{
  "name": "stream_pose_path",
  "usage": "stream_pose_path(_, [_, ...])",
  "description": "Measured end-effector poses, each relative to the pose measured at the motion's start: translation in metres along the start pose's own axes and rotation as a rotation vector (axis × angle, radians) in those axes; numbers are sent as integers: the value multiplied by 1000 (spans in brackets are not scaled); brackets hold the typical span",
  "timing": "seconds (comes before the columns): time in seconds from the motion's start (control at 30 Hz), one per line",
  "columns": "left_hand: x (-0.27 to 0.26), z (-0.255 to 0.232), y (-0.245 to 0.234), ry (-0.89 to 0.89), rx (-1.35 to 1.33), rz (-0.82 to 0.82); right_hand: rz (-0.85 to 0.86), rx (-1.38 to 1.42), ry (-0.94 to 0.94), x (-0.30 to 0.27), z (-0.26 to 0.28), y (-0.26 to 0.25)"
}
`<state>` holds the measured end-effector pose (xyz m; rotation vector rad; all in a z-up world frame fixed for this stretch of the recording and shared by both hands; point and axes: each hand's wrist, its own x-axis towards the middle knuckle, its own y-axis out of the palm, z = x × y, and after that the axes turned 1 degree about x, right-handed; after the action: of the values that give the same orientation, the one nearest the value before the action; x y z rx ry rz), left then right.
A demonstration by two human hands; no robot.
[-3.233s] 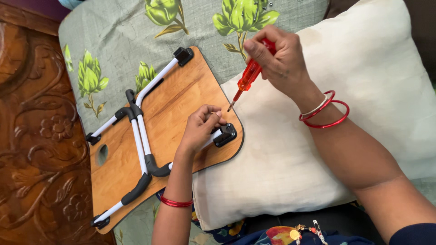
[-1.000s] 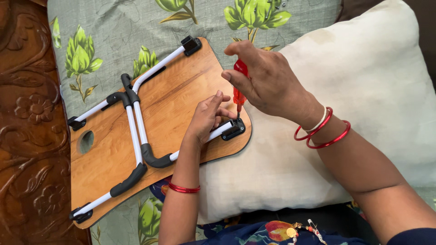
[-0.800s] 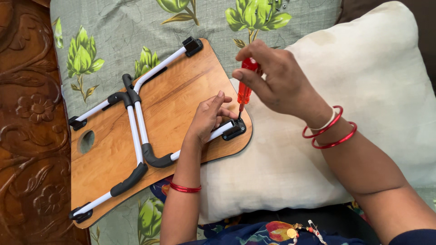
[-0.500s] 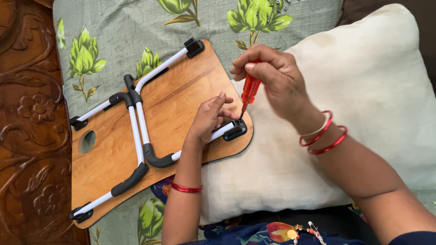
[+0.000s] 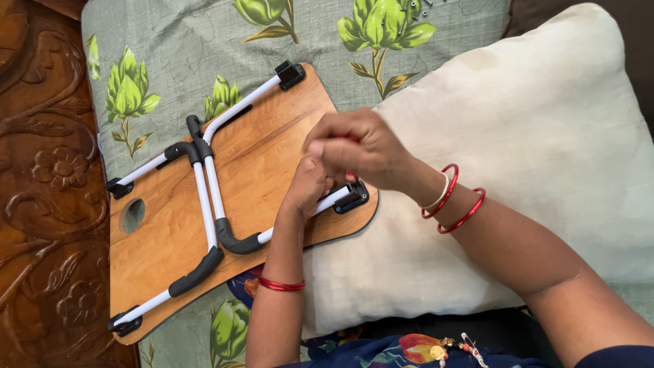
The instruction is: The person uses a red screwdriver to tighten screws on the joints of a small wooden lap desk with white metal legs. They rotate the desk to access different corners and continue fastening the frame to the tabletop.
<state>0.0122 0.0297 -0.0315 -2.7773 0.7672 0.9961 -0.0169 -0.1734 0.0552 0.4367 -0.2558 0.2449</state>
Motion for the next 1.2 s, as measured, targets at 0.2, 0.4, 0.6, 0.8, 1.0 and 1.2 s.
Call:
stream_pose_path(0.2, [-3, -10, 4, -70, 89, -34, -270, -904, -223, -9, 14, -25])
stream_pose_path(0.4, [-5, -12, 6, -66, 101, -35, -217, -1204, -173, -11, 36, -29])
stream_pose_path(0.6, [-5, -12, 6, -62, 105, -23, -154, -1044, -242, -9, 33, -17])
stream_pose_path(0.8, [-5, -12, 6, -48, 92, -8, -15, -615, -139, -13, 37, -27])
stream_pose_path(1.0, [-3, -10, 4, -34, 81, 0, -139, -982, -272, -11, 35, -24])
stream_pose_path(1.2, [-5, -12, 6, -71, 80, -25, -257, -1474, -172, -13, 36, -27])
